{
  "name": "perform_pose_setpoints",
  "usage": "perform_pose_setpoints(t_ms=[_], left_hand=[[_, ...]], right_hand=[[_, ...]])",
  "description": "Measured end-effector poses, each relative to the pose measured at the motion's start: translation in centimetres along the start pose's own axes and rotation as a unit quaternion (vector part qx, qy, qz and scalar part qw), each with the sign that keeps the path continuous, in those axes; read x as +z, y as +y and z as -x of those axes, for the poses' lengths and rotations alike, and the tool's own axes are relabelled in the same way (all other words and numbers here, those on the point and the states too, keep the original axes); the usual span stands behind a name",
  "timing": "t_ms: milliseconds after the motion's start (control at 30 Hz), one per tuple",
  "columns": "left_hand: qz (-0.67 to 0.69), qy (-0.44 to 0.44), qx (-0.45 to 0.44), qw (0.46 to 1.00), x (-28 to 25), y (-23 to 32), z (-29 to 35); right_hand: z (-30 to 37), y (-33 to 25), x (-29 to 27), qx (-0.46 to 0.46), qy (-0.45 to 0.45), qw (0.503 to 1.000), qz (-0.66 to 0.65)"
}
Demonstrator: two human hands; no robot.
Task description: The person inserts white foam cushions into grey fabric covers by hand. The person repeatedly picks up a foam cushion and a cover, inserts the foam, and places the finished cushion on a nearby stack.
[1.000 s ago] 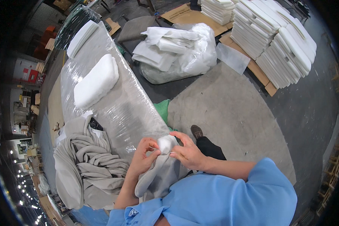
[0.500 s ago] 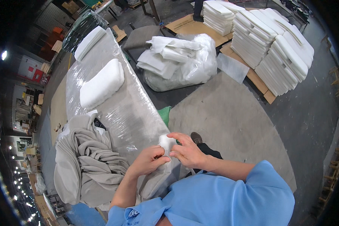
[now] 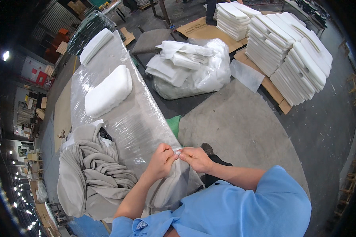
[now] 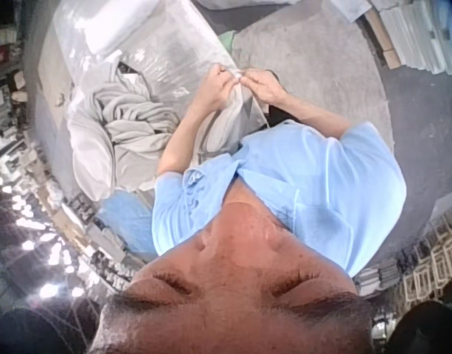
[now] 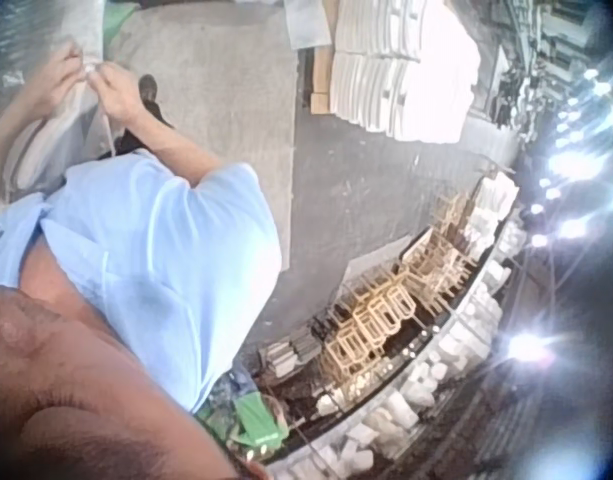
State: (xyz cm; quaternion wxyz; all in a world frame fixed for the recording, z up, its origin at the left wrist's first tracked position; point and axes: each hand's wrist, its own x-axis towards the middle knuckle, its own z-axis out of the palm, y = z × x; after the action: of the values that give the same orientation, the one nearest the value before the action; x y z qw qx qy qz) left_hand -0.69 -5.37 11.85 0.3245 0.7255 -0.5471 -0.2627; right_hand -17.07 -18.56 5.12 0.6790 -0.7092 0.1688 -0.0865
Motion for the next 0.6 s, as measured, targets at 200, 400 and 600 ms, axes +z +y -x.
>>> perform_pose_setpoints(t_ms=[200,400,600], left_hand=[[0.108,-0.039,-0.108,0.988,2.1,-4.3,-2.4],[0.259,-0.098,-0.259,0.925,3.6,-6.1,-3.3],[0.325,-0.101,-0.316,0.885,4.2,-6.5,-4.2]], right_hand=[[-0.8,2.3,0.3,0.041,0.062,0.983,-0.17],[-1.6,4.6,0.5,0.097,0.103,0.973,-0.184],[-1.8,6.7,0.9,0.204,0.1,0.932,-0.283]])
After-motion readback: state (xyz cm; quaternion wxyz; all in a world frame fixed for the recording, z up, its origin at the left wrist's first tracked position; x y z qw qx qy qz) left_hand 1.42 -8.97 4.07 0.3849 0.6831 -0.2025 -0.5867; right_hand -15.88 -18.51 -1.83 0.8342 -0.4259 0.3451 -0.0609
